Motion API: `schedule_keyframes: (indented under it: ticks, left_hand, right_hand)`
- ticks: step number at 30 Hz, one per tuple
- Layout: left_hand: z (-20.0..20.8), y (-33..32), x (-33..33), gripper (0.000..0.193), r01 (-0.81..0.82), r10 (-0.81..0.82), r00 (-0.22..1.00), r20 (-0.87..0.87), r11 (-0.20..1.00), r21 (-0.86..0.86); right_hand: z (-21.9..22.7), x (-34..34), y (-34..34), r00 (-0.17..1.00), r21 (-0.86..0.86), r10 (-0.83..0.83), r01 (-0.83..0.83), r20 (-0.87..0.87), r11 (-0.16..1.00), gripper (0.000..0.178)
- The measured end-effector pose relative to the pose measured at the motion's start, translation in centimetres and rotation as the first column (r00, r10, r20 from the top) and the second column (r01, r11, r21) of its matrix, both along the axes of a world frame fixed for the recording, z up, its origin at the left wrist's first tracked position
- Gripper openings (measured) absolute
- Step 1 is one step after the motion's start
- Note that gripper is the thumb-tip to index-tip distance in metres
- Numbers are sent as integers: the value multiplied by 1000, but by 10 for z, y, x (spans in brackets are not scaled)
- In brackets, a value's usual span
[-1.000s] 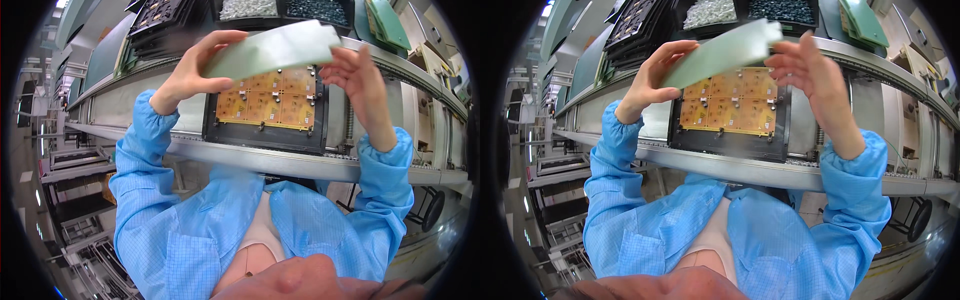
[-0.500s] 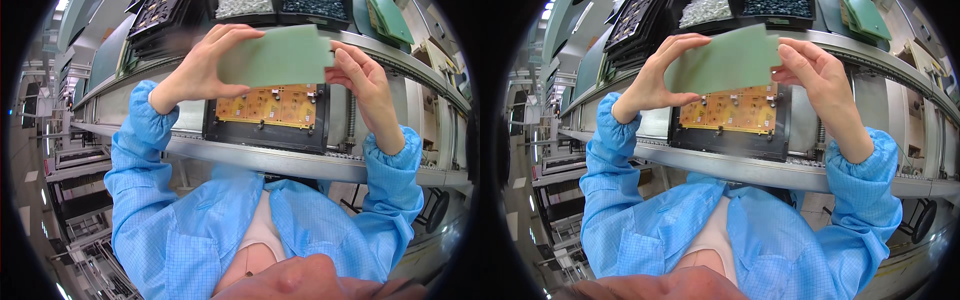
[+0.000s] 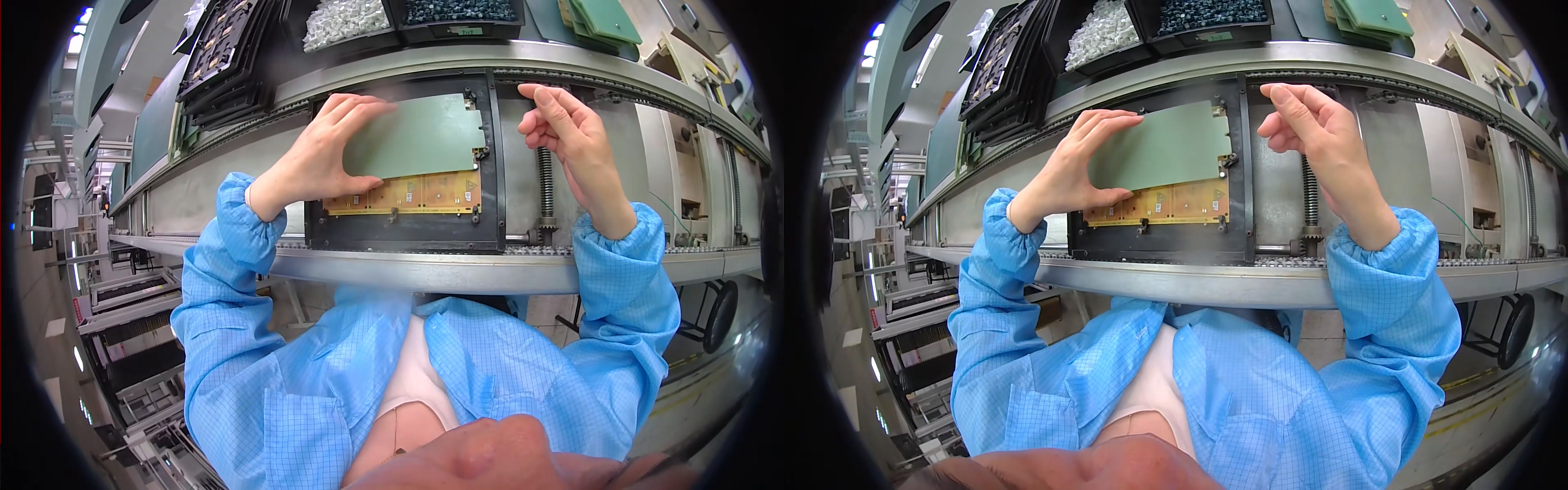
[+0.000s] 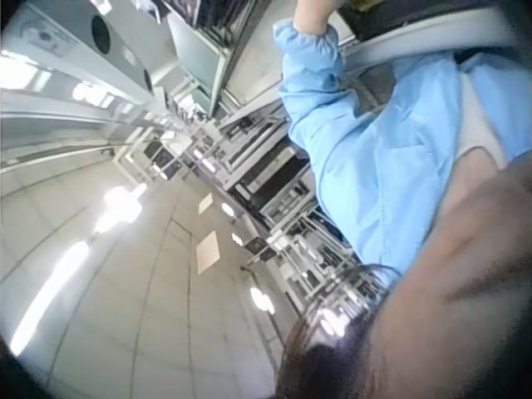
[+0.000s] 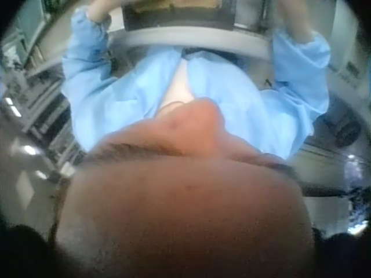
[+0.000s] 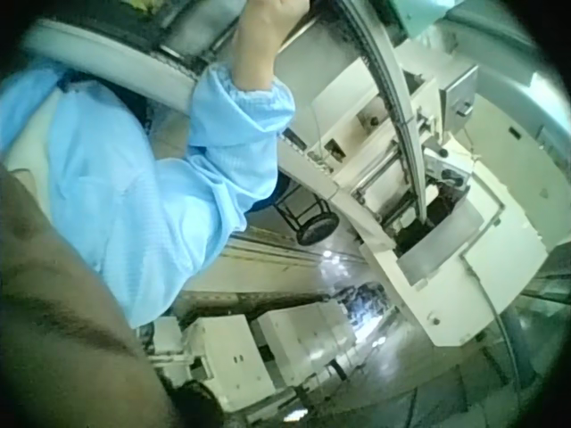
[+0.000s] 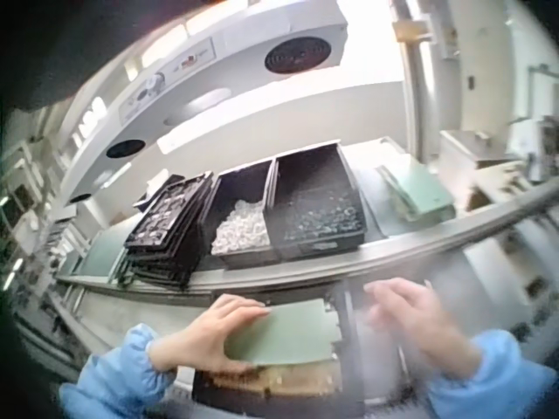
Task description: Assembling electronic components onto a printed circuit board on an assembly line.
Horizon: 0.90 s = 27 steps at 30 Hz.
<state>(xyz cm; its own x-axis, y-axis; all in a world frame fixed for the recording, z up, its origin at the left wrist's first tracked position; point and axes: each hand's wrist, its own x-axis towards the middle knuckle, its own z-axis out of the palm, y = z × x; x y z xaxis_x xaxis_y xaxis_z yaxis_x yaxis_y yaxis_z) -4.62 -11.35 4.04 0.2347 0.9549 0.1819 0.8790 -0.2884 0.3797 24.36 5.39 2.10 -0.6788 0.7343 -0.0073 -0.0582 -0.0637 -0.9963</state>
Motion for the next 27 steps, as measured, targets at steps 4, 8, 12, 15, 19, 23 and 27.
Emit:
schedule_keyframes:
  ticks: [4, 8, 12, 15, 19, 23, 27]
  left_hand:
    - [0, -2, 0, 84, -8, 8, 1000, 4, 1000, -4]
    - [-1, -3, 1, 85, 3, -3, 1000, -7, 1000, 9]
    - [-2, -1, -1, 84, -5, 5, 1000, 15, 1000, -12]
    - [-2, 0, 0, 84, -4, 4, 1000, 8, 1000, -1]
    - [-3, 0, 2, 83, -16, 16, 1000, 8, 1000, -12]
    - [-4, 1, 4, 80, 5, -5, 1000, 15, 1000, 26]
    - [-4, 1, 4, 80, 18, -19, 999, 30, 1000, 24]
  right_hand:
    - [-1, -2, -1, 999, 41, 34, -36, 33, 999, 37]
    - [-16, -8, -13, 997, 188, 28, -40, 65, 981, 18]
    - [-20, -21, -32, 963, 555, -75, -86, 261, 827, 15]
    - [-27, -27, -36, 957, 673, -149, -59, 248, 737, 16]
    - [-29, -26, -33, 953, 615, -117, -85, 280, 784, 16]
    - [-28, -24, -33, 949, 633, -123, -93, 290, 769, 15]
    - [-25, -21, -32, 947, 614, -101, -115, 306, 781, 15]
